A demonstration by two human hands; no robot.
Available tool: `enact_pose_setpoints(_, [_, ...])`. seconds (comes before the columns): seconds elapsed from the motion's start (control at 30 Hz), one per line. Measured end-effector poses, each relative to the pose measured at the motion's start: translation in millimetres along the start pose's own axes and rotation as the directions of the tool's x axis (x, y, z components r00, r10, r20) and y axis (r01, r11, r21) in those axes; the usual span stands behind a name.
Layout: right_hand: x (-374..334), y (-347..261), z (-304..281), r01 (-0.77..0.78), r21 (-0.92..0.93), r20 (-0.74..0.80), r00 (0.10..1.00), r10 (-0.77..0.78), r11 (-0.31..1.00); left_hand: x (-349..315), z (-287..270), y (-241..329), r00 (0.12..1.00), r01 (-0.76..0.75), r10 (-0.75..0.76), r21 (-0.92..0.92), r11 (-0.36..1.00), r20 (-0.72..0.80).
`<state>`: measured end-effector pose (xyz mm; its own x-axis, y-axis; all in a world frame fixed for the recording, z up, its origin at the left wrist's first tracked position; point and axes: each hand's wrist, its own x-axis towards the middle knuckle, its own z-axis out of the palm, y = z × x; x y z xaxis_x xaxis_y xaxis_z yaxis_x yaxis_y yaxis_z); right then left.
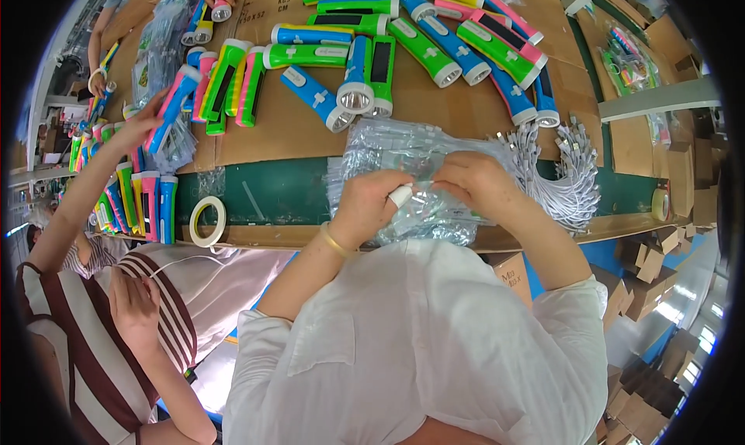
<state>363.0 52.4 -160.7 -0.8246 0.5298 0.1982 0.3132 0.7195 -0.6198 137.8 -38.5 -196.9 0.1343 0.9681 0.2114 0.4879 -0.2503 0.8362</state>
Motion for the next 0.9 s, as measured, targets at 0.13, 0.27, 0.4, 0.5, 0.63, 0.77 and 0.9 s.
enact_pose_setpoints(0.13, [-5.5, 6.4, -5.0, -0.073, -0.014, 0.005, 0.997, 0.073, 0.997, -11.5, -17.0, 5.4, 0.994, 0.107, -0.109, -0.079, 0.991, -0.029])
enact_pose_setpoints(0.27, [8.5, -13.1, 6.3, -0.005, -0.003, -0.201, 0.98, 0.004, 1.0, -14.2, -19.9, 10.4, 0.982, 0.184, -0.187, -0.115, 0.976, -0.015])
enact_pose_setpoints(0.4, [9.4, -17.2, 23.7, 0.113, 0.093, -0.053, 0.993, -0.108, 0.989, -16.3, -18.5, 13.5, 0.977, 0.208, -0.215, -0.203, 0.957, -0.008])
enact_pose_setpoints(0.5, [8.2, -12.4, 20.3, 0.104, 0.047, -0.038, 0.994, -0.103, 0.993, -19.8, -21.5, 11.1, 0.98, 0.169, -0.189, -0.239, 0.956, -0.064])
enact_pose_setpoints(0.63, [10.6, -8.2, 18.5, 0.095, 0.049, -0.002, 0.996, -0.095, 0.994, -18.6, -23.4, 21.2, 0.973, 0.225, -0.231, -0.2, 0.954, -0.008])
enact_pose_setpoints(0.77, [7.2, -5.5, 12.4, 0.041, 0.122, 0.026, 0.999, -0.045, 0.992, -10.1, -16.4, 17.4, 1.0, 0.018, -0.019, -0.026, 0.999, -0.008])
enact_pose_setpoints(0.9, [-16.8, 19.3, -24.1, -0.165, 0.097, 0.133, 0.979, 0.152, 0.982, -13.1, -19.9, 8.9, 0.998, -0.07, 0.07, 0.003, 0.998, 0.003])
